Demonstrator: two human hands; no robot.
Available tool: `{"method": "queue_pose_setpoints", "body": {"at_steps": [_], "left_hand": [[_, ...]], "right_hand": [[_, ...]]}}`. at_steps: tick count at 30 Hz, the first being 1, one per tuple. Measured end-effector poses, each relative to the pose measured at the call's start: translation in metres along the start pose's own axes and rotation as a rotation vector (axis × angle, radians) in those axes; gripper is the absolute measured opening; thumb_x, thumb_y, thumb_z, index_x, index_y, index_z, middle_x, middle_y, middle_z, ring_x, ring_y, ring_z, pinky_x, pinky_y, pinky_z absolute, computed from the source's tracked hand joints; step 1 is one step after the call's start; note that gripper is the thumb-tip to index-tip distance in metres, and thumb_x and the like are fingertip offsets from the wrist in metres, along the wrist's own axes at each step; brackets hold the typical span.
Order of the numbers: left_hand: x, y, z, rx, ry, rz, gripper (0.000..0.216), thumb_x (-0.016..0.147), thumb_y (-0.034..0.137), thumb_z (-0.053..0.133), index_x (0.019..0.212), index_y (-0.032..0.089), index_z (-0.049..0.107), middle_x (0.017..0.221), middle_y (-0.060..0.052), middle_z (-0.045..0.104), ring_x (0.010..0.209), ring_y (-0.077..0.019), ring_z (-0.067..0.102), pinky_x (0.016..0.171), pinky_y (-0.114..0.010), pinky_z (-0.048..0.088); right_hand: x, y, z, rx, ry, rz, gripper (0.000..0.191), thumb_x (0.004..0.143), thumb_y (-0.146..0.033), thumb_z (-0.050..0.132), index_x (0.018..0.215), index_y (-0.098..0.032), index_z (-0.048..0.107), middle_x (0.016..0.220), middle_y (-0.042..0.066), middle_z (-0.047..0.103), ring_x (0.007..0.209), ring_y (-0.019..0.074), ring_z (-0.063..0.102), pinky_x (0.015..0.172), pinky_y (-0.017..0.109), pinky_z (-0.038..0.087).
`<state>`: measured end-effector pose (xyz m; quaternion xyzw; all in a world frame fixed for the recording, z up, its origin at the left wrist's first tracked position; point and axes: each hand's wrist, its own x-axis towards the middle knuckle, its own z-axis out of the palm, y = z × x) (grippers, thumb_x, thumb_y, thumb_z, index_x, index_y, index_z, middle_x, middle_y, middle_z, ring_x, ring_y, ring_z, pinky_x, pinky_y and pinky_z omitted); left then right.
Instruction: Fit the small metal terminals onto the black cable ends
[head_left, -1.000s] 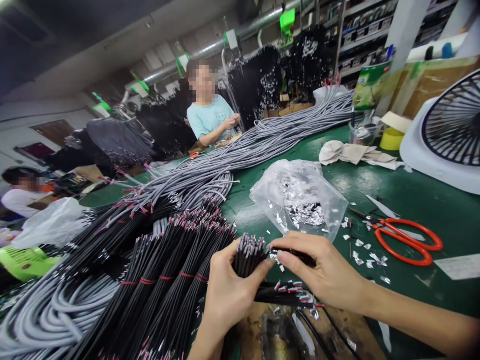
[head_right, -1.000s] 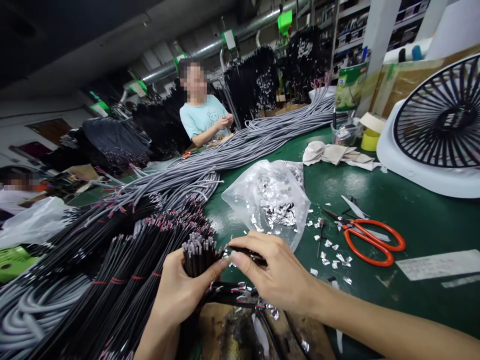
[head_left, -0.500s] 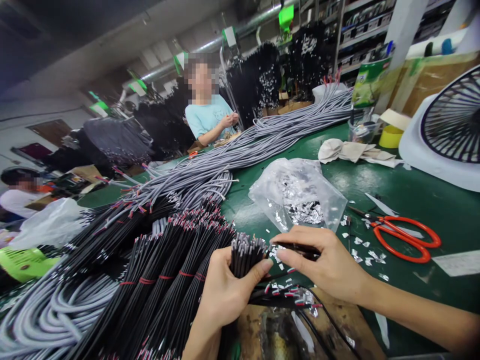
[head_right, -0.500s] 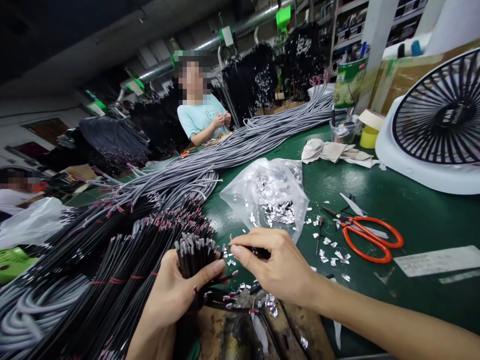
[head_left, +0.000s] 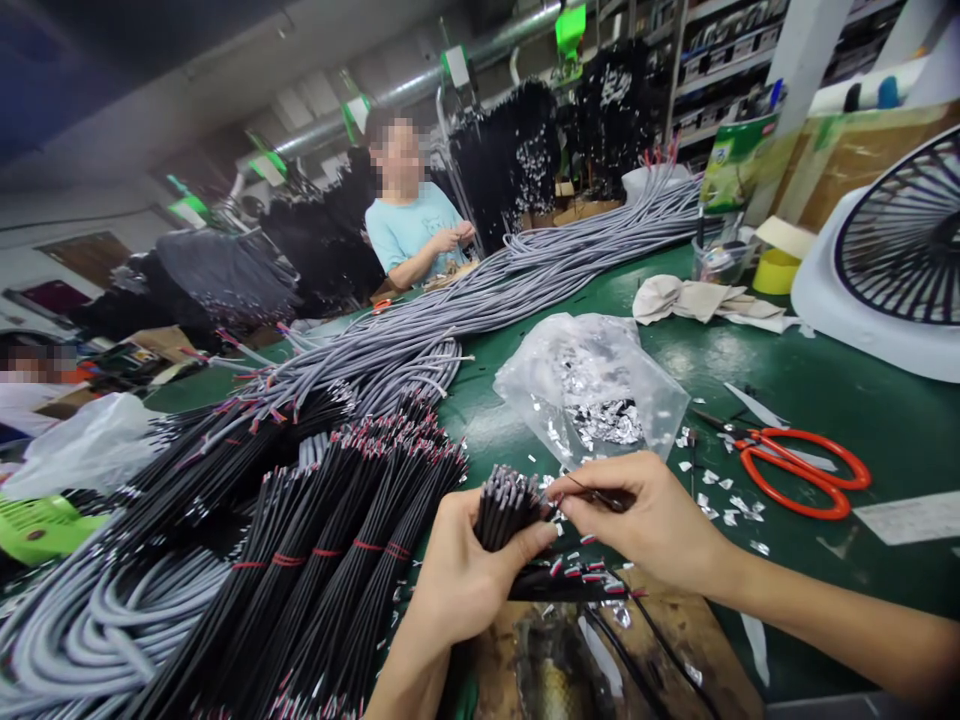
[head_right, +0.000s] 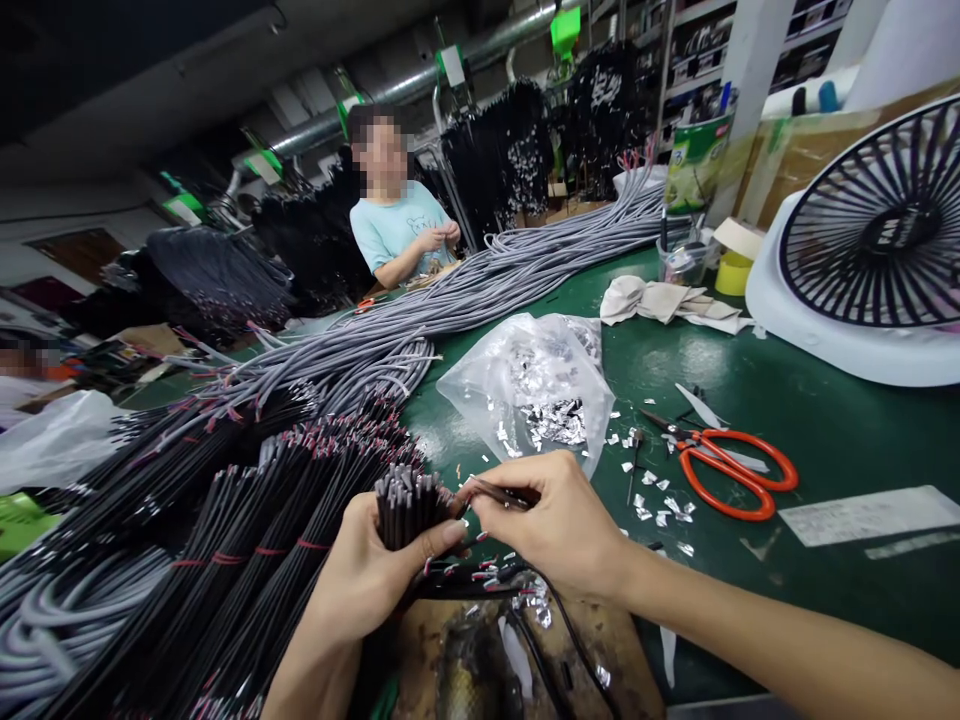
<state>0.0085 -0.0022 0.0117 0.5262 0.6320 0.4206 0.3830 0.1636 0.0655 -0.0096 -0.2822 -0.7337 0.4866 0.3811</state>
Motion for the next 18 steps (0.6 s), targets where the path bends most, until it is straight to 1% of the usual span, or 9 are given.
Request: {"method": "queue_pose_setpoints", "body": {"at_steps": [4,6,8,10,11,13,14,16,18], "left_hand": [[-0.0013,0.0023,-0.0012,-0.039,-0.096,-0.032,0.016,0.066,0.026,0.071,0.067,0.011,0.064,0.061,-0.001,0.059,0.057,-0.0138,0.053,0.051,-0.022,0.042],[-0.0007,0.0021,-0.0026,-0.010,-0.106,-0.029,0.018,0.069,0.028,0.068,0.066,0.011,0.062,0.058,-0.001,0.057,0.054,-0.0131,0.051,0.048,-0.021,0.040],[0.0011,0.0018,-0.0039,0.029,-0.082,-0.002,0.022,0.074,0.030,0.063,0.063,0.012,0.059,0.058,0.000,0.054,0.055,-0.0123,0.048,0.047,-0.021,0.037],[0.0030,0.0015,-0.0044,0.075,-0.062,0.018,0.026,0.077,0.031,0.060,0.061,0.012,0.055,0.057,0.001,0.050,0.054,-0.0112,0.045,0.047,-0.021,0.034],[0.0037,0.0011,-0.0042,0.099,-0.052,0.023,0.027,0.078,0.032,0.059,0.059,0.013,0.053,0.056,0.001,0.048,0.053,-0.0108,0.043,0.046,-0.021,0.033],[0.0046,-0.0005,-0.0033,0.133,-0.016,0.027,0.027,0.077,0.032,0.059,0.059,0.013,0.053,0.055,0.002,0.046,0.053,-0.0103,0.041,0.047,-0.021,0.033],[0.0047,-0.0016,-0.0028,0.142,0.009,0.030,0.026,0.077,0.032,0.060,0.061,0.013,0.053,0.056,0.002,0.047,0.054,-0.0104,0.041,0.048,-0.020,0.034],[0.0046,-0.0040,-0.0020,0.153,0.059,0.039,0.024,0.076,0.032,0.061,0.063,0.012,0.055,0.058,0.001,0.050,0.055,-0.0111,0.044,0.050,-0.021,0.036],[0.0042,-0.0058,-0.0019,0.172,0.102,0.054,0.022,0.076,0.031,0.061,0.066,0.012,0.057,0.061,0.000,0.054,0.058,-0.0123,0.047,0.053,-0.021,0.039]], "right_hand": [[0.0036,0.0048,-0.0008,-0.079,0.067,0.038,0.016,0.075,-0.016,0.056,0.076,-0.015,0.072,0.068,0.002,0.068,0.057,0.0113,0.056,0.051,0.021,0.041],[0.0053,0.0055,-0.0013,-0.089,0.088,0.070,0.017,0.076,-0.022,0.057,0.071,-0.014,0.071,0.060,0.001,0.065,0.054,0.0109,0.053,0.049,0.021,0.039],[0.0055,0.0052,-0.0012,-0.082,0.056,0.080,0.024,0.077,-0.030,0.058,0.062,-0.014,0.067,0.049,-0.001,0.057,0.046,0.0092,0.046,0.044,0.021,0.033],[0.0042,0.0049,-0.0005,-0.064,0.003,0.076,0.030,0.076,-0.036,0.060,0.057,-0.014,0.064,0.047,-0.002,0.053,0.043,0.0078,0.041,0.041,0.021,0.030],[0.0033,0.0050,0.0000,-0.064,-0.017,0.075,0.030,0.076,-0.038,0.060,0.059,-0.014,0.063,0.047,-0.002,0.053,0.043,0.0077,0.040,0.041,0.021,0.030],[0.0017,0.0056,0.0006,-0.098,-0.027,0.066,0.026,0.076,-0.040,0.061,0.072,-0.015,0.065,0.054,-0.001,0.057,0.047,0.0092,0.044,0.044,0.021,0.034],[0.0011,0.0059,0.0007,-0.127,-0.015,0.049,0.027,0.076,-0.041,0.061,0.083,-0.016,0.065,0.061,0.000,0.060,0.053,0.0108,0.049,0.049,0.022,0.038],[0.0003,0.0059,0.0008,-0.185,0.025,-0.010,0.030,0.079,-0.038,0.058,0.100,-0.018,0.061,0.082,0.003,0.066,0.070,0.0150,0.057,0.063,0.027,0.045],[0.0000,0.0050,0.0007,-0.203,0.036,-0.072,0.026,0.083,-0.032,0.053,0.105,-0.019,0.060,0.095,0.005,0.065,0.085,0.0173,0.059,0.075,0.031,0.045]]}}
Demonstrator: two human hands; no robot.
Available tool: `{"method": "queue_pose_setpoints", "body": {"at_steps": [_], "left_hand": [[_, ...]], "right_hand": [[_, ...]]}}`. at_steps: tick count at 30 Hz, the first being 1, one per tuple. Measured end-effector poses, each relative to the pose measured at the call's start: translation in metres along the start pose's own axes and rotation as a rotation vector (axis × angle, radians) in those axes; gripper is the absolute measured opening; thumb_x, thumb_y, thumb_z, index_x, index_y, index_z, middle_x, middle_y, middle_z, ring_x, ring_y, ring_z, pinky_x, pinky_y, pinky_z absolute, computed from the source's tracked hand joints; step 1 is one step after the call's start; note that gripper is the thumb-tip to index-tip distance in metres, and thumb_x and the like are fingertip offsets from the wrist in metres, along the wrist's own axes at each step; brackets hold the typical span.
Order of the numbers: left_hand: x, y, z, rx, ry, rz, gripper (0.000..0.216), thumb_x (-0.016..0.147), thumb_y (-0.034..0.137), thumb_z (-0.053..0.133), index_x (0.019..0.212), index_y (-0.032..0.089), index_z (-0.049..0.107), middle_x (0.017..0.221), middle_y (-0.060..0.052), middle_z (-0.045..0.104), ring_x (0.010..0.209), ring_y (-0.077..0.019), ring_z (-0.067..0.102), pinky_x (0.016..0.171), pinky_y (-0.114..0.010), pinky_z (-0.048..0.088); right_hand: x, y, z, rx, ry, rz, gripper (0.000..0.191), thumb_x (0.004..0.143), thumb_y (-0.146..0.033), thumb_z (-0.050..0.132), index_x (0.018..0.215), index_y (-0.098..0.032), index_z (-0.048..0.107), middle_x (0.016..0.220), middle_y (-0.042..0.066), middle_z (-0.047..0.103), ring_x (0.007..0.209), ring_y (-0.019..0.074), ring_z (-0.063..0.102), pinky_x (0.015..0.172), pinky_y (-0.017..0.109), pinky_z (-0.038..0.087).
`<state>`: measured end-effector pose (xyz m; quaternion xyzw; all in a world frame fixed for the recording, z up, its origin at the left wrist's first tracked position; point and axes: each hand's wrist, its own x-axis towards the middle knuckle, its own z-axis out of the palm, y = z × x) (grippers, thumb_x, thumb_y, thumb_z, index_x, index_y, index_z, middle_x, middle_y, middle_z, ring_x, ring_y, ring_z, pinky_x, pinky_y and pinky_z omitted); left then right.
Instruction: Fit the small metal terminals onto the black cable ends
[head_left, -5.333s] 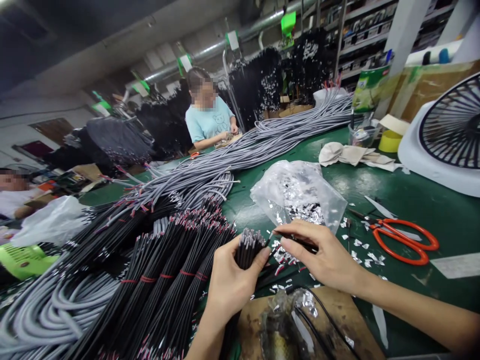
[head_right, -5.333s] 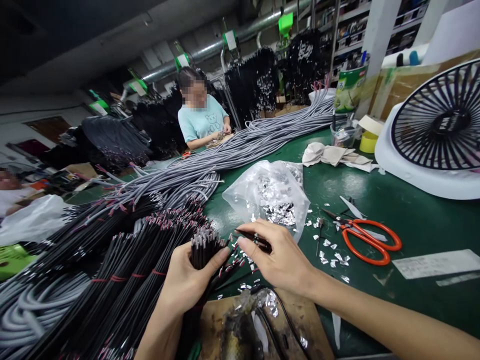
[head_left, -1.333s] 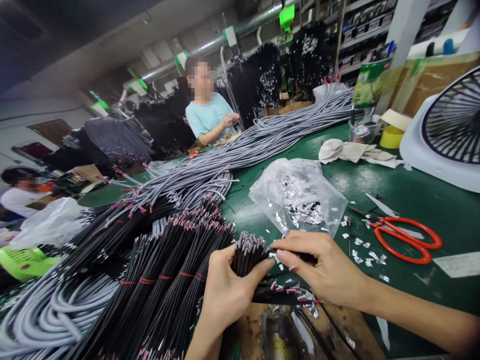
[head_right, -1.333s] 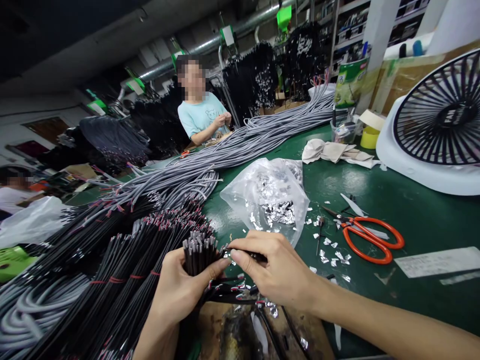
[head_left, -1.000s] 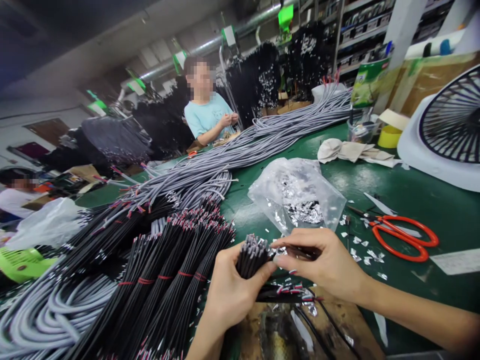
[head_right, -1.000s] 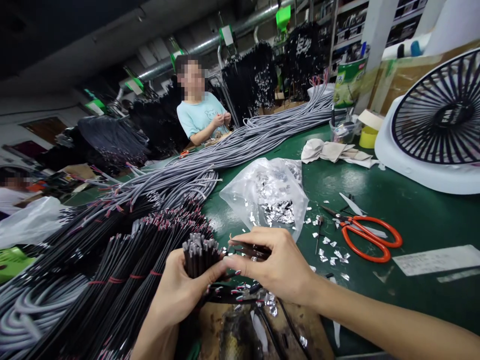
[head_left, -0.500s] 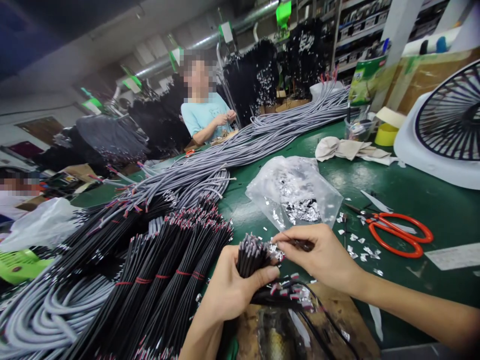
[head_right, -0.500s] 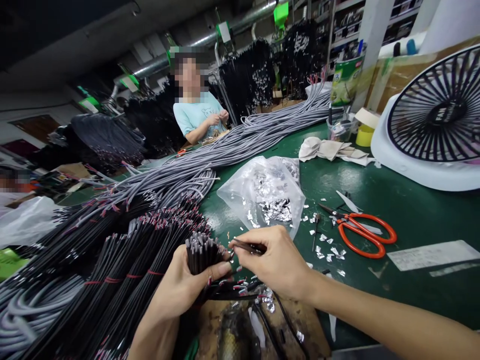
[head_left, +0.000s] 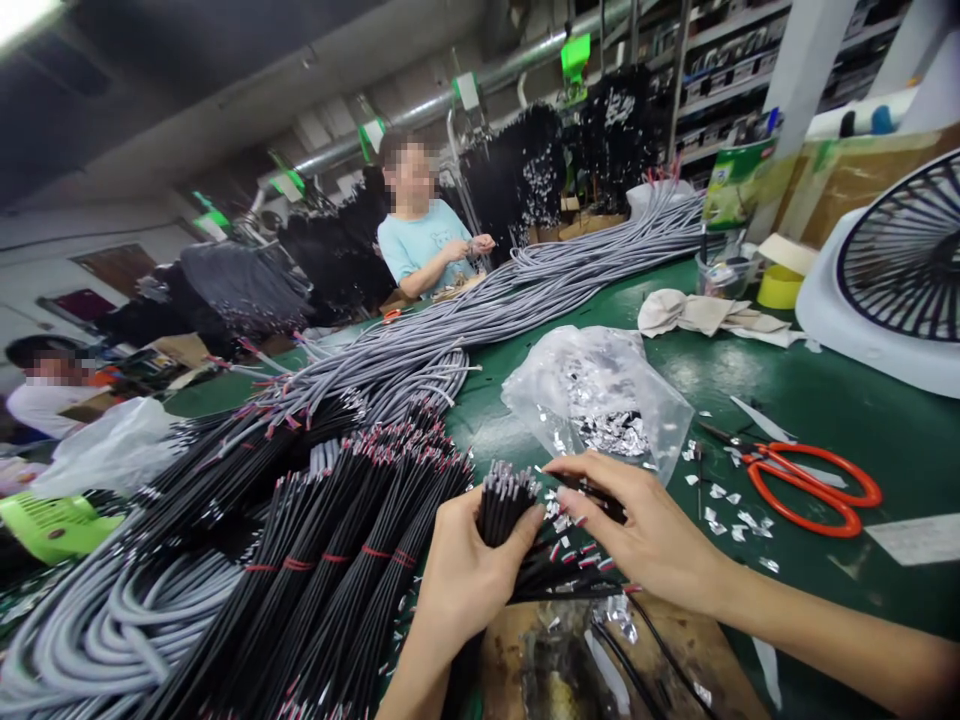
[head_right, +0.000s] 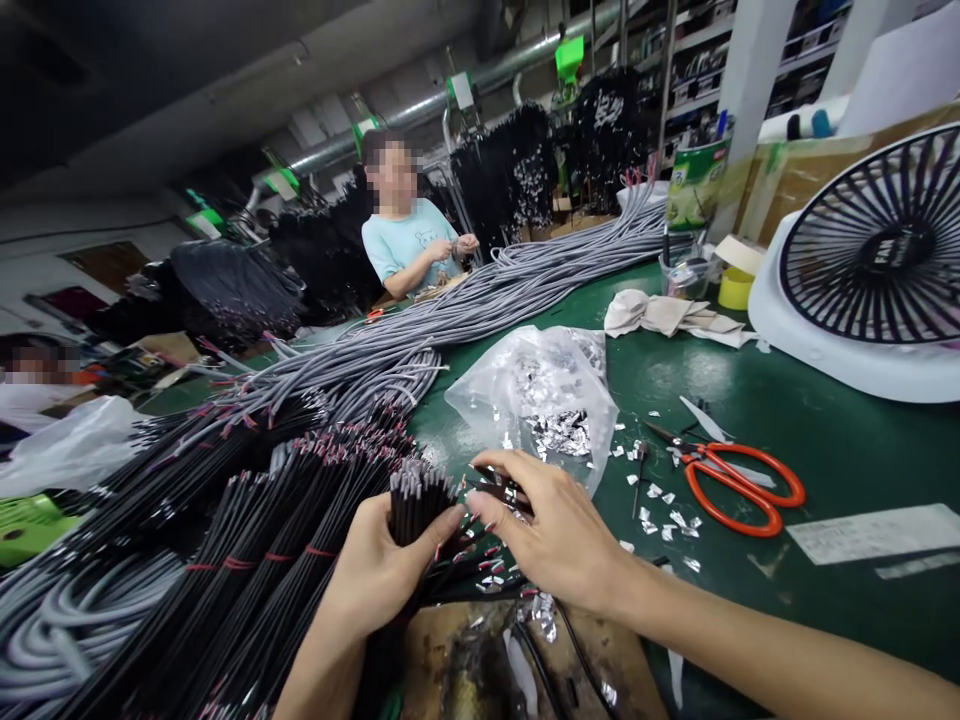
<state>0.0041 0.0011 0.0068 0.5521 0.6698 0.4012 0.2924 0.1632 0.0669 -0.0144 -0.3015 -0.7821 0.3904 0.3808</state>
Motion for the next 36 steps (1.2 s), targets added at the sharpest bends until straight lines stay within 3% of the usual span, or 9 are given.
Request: {"method": "queue_pose_setpoints", "body": {"at_steps": [3,10,17,20,24,28,31,36], "left_hand": [[-0.0011,-0.0007,-0.0005,0.048,0.045,0.028,0.021,0.076,0.031,0.061,0.067,0.012,0.059,0.064,-0.001,0.059,0.059,-0.0137,0.050,0.053,-0.022,0.041],[-0.0033,0.0027,0.0005,0.077,0.017,0.076,0.018,0.076,0.030,0.061,0.073,0.013,0.064,0.065,-0.002,0.063,0.060,-0.0154,0.054,0.053,-0.023,0.042],[-0.0027,0.0037,0.0010,0.038,0.056,0.019,0.018,0.071,0.029,0.067,0.080,0.013,0.067,0.072,-0.003,0.067,0.066,-0.0173,0.057,0.059,-0.024,0.045],[-0.0028,0.0028,-0.0003,-0.032,0.079,-0.026,0.020,0.068,0.030,0.070,0.075,0.012,0.067,0.070,-0.003,0.067,0.064,-0.0169,0.057,0.057,-0.024,0.045],[-0.0035,0.0042,-0.0051,-0.139,0.004,-0.091,0.019,0.068,0.029,0.070,0.067,0.010,0.067,0.064,-0.003,0.066,0.058,-0.0149,0.056,0.054,-0.023,0.044],[-0.0047,0.0075,-0.0074,-0.175,-0.001,-0.080,0.018,0.068,0.027,0.070,0.063,0.010,0.066,0.060,-0.002,0.065,0.056,-0.0137,0.055,0.053,-0.022,0.044],[-0.0054,0.0090,-0.0048,-0.147,-0.024,-0.073,0.018,0.068,0.028,0.070,0.068,0.010,0.067,0.064,-0.004,0.067,0.058,-0.0153,0.057,0.053,-0.023,0.045],[-0.0028,0.0084,0.0001,-0.081,-0.022,-0.047,0.018,0.067,0.027,0.071,0.075,0.011,0.070,0.071,-0.006,0.070,0.064,-0.0183,0.061,0.057,-0.025,0.047]], "right_hand": [[-0.0002,-0.0017,0.0000,0.025,-0.036,-0.046,0.022,0.086,-0.025,0.049,0.100,-0.018,0.064,0.090,0.006,0.066,0.083,0.0167,0.060,0.075,0.031,0.046],[-0.0006,-0.0002,0.0013,0.088,-0.098,-0.062,0.022,0.086,-0.022,0.050,0.097,-0.016,0.068,0.082,0.005,0.068,0.073,0.0139,0.060,0.067,0.027,0.046],[0.0006,-0.0013,-0.0003,0.072,-0.088,-0.062,0.021,0.086,-0.021,0.050,0.094,-0.019,0.069,0.078,0.003,0.067,0.070,0.0135,0.059,0.064,0.027,0.044],[0.0003,-0.0016,-0.0006,0.085,-0.071,-0.068,0.021,0.086,-0.021,0.051,0.095,-0.019,0.069,0.079,0.003,0.067,0.070,0.0134,0.059,0.065,0.027,0.044],[-0.0006,-0.0027,-0.0005,0.109,-0.074,-0.085,0.020,0.085,-0.021,0.052,0.092,-0.018,0.070,0.077,0.003,0.068,0.069,0.0128,0.059,0.064,0.026,0.044],[-0.0011,-0.0039,-0.0014,0.138,-0.008,-0.040,0.018,0.082,-0.023,0.057,0.094,-0.019,0.070,0.080,0.003,0.068,0.070,0.0128,0.059,0.066,0.026,0.045],[-0.0004,-0.0044,-0.0019,0.159,0.025,0.023,0.022,0.075,-0.026,0.066,0.094,-0.016,0.071,0.074,0.003,0.067,0.062,0.0123,0.056,0.057,0.024,0.043],[0.0004,-0.0073,-0.0024,0.180,0.010,0.013,0.016,0.076,-0.018,0.060,0.083,-0.015,0.074,0.058,0.001,0.063,0.051,0.0100,0.050,0.046,0.022,0.037]]}}
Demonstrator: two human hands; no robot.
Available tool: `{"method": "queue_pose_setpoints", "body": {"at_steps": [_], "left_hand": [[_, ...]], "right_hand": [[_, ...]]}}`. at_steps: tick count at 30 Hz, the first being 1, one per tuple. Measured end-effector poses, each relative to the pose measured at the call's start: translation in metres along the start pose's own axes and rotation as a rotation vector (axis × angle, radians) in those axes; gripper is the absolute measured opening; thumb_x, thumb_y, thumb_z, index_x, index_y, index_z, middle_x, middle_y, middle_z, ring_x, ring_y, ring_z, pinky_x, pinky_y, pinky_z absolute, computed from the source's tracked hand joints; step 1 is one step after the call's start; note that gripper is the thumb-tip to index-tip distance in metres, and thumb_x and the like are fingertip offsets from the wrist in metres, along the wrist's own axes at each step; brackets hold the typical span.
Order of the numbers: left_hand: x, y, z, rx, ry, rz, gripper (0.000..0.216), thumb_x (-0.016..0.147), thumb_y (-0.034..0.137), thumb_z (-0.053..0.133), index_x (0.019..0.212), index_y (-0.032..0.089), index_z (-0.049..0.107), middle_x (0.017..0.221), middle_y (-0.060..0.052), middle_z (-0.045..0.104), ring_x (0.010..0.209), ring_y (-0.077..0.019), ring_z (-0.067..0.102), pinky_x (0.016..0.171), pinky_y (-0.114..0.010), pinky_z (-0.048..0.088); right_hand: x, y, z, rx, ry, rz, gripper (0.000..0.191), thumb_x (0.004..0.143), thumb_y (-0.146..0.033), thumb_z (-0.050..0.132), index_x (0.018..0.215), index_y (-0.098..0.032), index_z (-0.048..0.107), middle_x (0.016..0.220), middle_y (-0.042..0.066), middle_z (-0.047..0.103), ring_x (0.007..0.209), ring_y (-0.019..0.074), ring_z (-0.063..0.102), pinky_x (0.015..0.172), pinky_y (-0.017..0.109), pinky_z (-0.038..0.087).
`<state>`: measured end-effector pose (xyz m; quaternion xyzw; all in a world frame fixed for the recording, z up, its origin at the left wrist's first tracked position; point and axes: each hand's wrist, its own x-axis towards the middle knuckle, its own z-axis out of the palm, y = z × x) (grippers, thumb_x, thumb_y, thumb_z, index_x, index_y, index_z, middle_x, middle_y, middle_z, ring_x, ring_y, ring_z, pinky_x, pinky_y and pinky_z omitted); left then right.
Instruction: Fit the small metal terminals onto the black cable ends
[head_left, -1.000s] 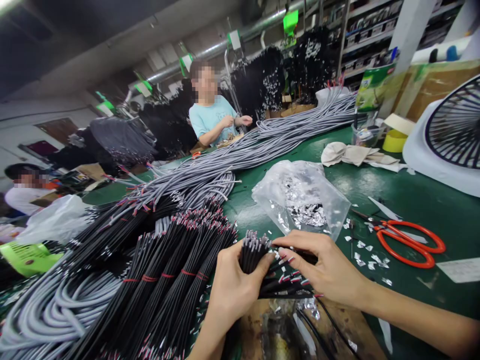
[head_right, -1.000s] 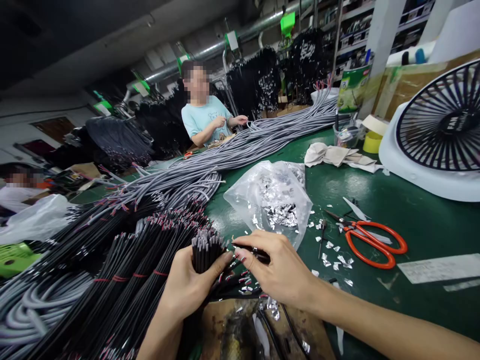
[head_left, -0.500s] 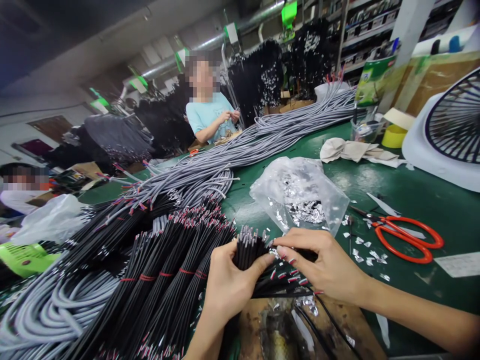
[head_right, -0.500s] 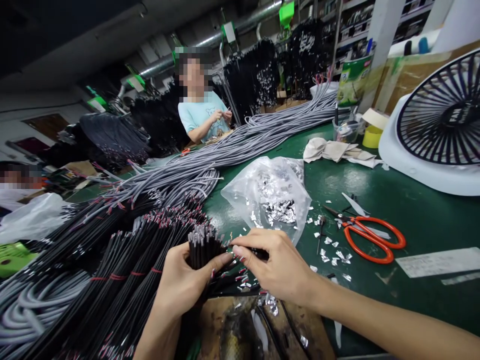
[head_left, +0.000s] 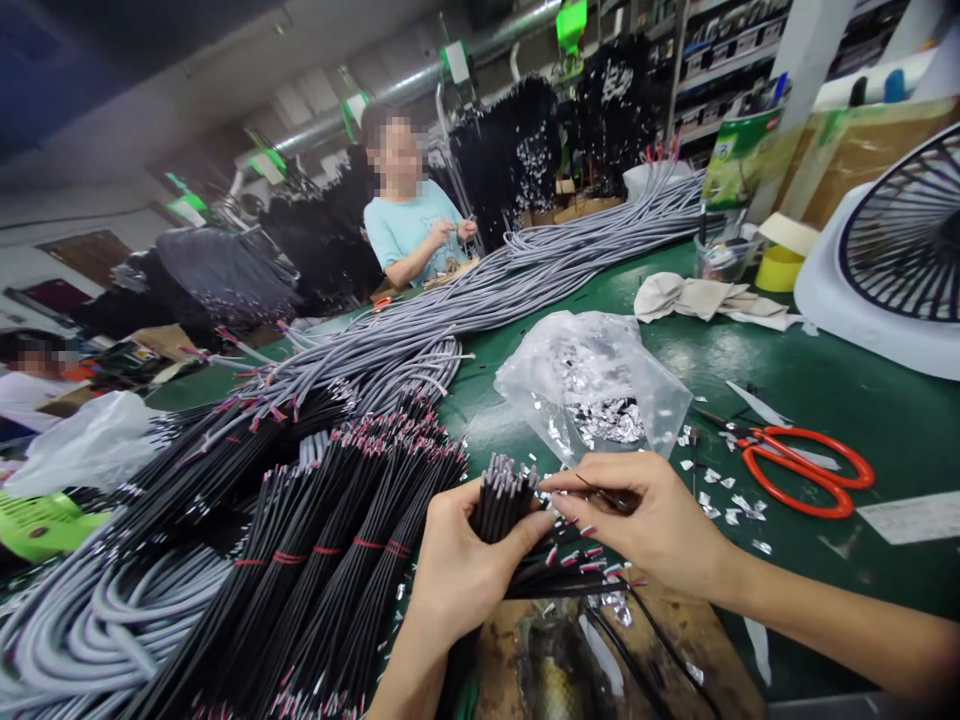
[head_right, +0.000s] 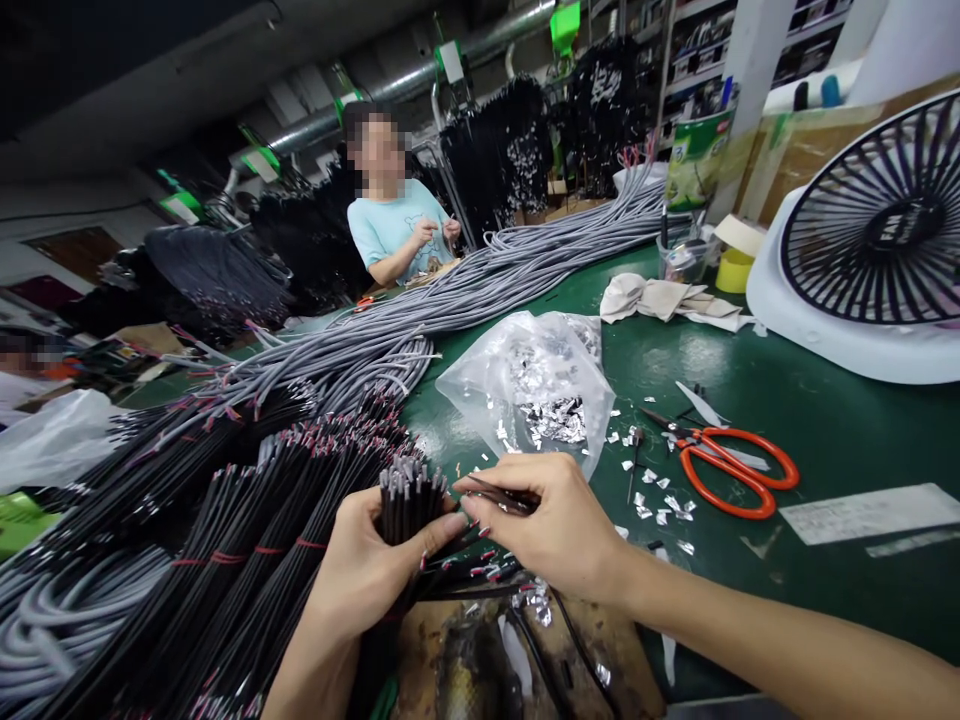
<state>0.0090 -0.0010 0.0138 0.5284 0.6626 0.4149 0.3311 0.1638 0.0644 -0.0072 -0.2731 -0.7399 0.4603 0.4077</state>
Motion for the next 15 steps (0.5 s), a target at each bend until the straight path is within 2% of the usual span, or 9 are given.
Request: {"method": "queue_pose_setpoints", "body": {"at_steps": [9,15], "left_hand": [[0.0012,-0.0022,-0.0002,-0.067,-0.015,-0.018,0.021,0.069,0.029,0.069,0.074,0.009,0.069,0.072,-0.006,0.070,0.065,-0.0193,0.061,0.059,-0.026,0.048],[0.0019,0.0017,0.0005,-0.056,-0.033,-0.017,0.019,0.069,0.028,0.069,0.070,0.009,0.068,0.067,-0.005,0.068,0.060,-0.0169,0.059,0.054,-0.024,0.046]], "right_hand": [[0.0008,0.0003,-0.0032,-0.044,-0.062,-0.041,0.019,0.078,-0.017,0.057,0.089,-0.016,0.072,0.060,0.000,0.062,0.050,0.0085,0.047,0.046,0.021,0.035],[0.0024,0.0028,-0.0024,-0.068,-0.029,-0.044,0.017,0.078,-0.014,0.055,0.083,-0.016,0.072,0.061,0.000,0.061,0.052,0.0088,0.050,0.048,0.021,0.036]]}}
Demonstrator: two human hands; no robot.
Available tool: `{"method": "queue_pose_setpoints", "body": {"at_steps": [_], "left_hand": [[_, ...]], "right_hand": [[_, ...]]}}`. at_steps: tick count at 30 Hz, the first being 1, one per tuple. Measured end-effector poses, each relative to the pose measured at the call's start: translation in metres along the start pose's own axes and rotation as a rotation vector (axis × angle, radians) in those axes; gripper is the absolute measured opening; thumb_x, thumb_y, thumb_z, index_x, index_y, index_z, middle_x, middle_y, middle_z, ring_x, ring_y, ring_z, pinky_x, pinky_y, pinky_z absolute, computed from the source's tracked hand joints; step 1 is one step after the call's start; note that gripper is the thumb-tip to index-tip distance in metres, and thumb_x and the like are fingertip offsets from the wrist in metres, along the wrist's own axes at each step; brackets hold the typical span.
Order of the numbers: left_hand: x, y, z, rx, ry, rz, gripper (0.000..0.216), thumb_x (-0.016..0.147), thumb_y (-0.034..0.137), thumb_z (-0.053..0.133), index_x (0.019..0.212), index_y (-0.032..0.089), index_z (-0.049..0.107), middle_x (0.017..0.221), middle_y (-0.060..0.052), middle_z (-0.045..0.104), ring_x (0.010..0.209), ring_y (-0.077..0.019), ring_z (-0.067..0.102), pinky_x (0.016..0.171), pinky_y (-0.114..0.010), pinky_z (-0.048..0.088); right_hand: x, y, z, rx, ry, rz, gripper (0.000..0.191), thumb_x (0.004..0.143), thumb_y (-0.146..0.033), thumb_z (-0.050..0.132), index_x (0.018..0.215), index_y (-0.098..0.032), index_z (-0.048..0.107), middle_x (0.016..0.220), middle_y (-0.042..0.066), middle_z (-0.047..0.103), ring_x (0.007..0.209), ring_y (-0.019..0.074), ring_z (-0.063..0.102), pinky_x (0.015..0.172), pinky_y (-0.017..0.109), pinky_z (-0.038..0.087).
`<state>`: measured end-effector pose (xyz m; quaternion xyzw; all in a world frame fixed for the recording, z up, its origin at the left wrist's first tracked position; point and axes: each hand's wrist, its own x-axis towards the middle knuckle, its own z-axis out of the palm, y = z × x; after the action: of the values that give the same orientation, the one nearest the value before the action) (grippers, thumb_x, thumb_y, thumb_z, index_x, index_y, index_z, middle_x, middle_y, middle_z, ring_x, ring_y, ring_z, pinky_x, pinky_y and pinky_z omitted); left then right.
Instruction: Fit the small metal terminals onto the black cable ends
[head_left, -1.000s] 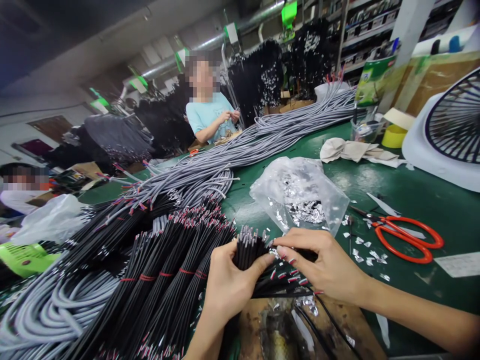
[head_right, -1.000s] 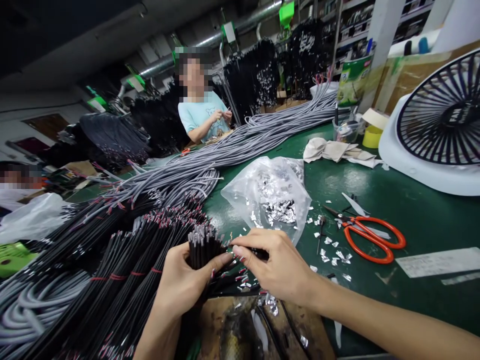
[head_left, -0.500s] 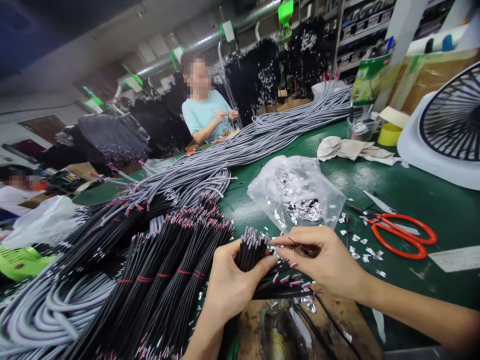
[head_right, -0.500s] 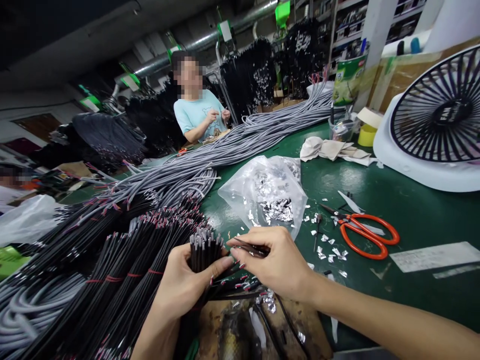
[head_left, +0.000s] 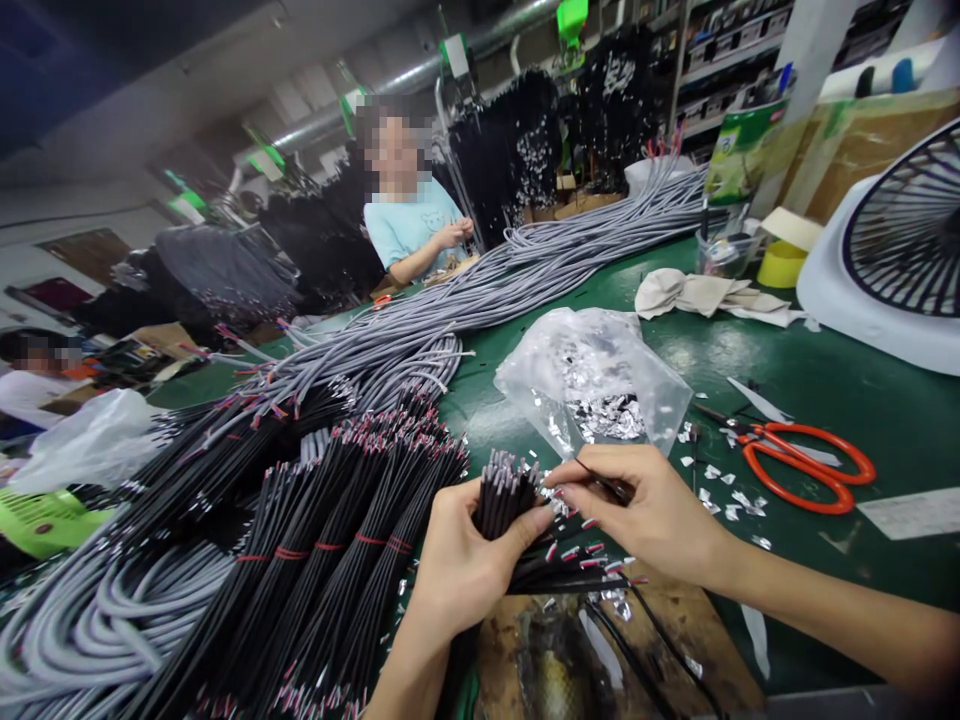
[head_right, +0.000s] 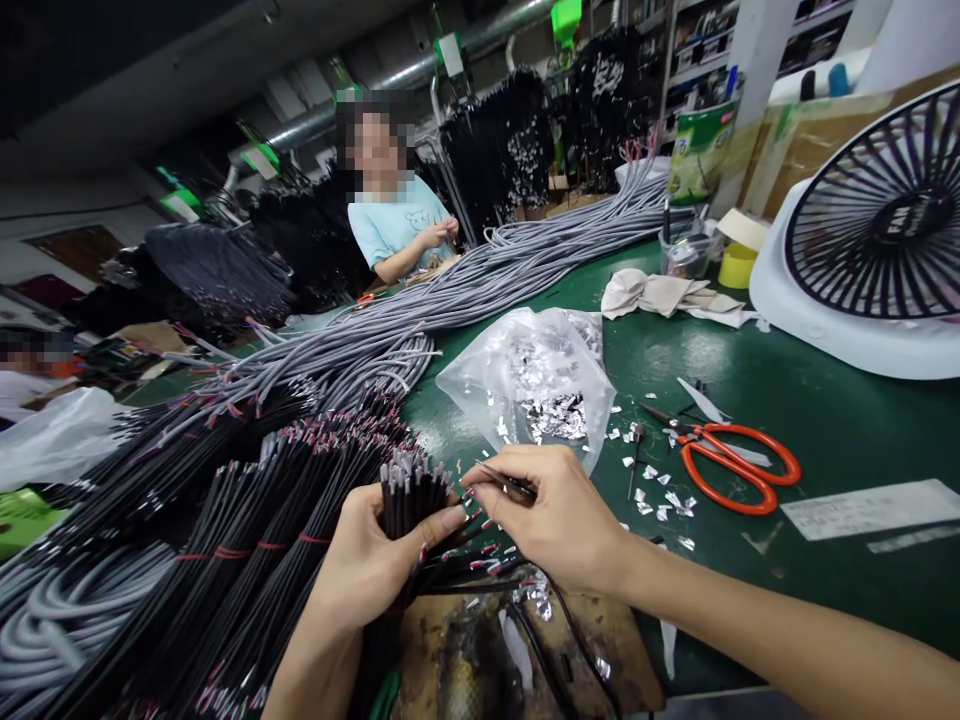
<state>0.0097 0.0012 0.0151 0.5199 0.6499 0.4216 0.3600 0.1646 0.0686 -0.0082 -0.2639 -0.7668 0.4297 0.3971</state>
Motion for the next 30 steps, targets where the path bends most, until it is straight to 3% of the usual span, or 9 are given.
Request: {"method": "queue_pose_setpoints", "body": {"at_steps": [11,19,24,30], "left_hand": [[-0.0002,-0.0025,-0.0003,0.004,0.023,0.027,0.018,0.068,0.027,0.070,0.076,0.011,0.069,0.074,-0.005,0.070,0.067,-0.0184,0.060,0.060,-0.025,0.047],[-0.0032,-0.0030,0.0003,0.011,-0.136,0.001,0.020,0.072,0.029,0.066,0.062,0.013,0.060,0.052,0.004,0.050,0.048,-0.0084,0.041,0.045,-0.019,0.033],[-0.0001,-0.0065,-0.0047,0.035,-0.097,0.020,0.018,0.075,0.031,0.063,0.079,0.014,0.064,0.069,0.000,0.061,0.062,-0.0128,0.051,0.057,-0.022,0.042],[-0.0001,-0.0058,-0.0081,0.091,-0.067,0.010,0.023,0.076,0.033,0.062,0.083,0.011,0.065,0.076,-0.005,0.066,0.069,-0.0178,0.056,0.061,-0.025,0.045]], "right_hand": [[-0.0018,0.0001,0.0007,-0.036,0.003,-0.020,0.018,0.076,-0.015,0.056,0.081,-0.016,0.073,0.058,0.000,0.061,0.048,0.0084,0.047,0.045,0.021,0.035],[0.0012,0.0030,0.0008,-0.037,0.053,0.066,0.015,0.078,-0.018,0.056,0.077,-0.016,0.071,0.069,0.001,0.068,0.059,0.0114,0.057,0.056,0.022,0.043],[0.0011,0.0037,0.0020,0.019,-0.006,0.178,0.024,0.076,-0.034,0.060,0.066,-0.014,0.067,0.053,0.000,0.060,0.047,0.0094,0.046,0.044,0.022,0.034],[0.0007,0.0040,0.0005,0.105,-0.066,0.185,0.028,0.082,-0.035,0.052,0.072,-0.014,0.067,0.061,0.001,0.060,0.056,0.0107,0.051,0.051,0.023,0.039]]}}
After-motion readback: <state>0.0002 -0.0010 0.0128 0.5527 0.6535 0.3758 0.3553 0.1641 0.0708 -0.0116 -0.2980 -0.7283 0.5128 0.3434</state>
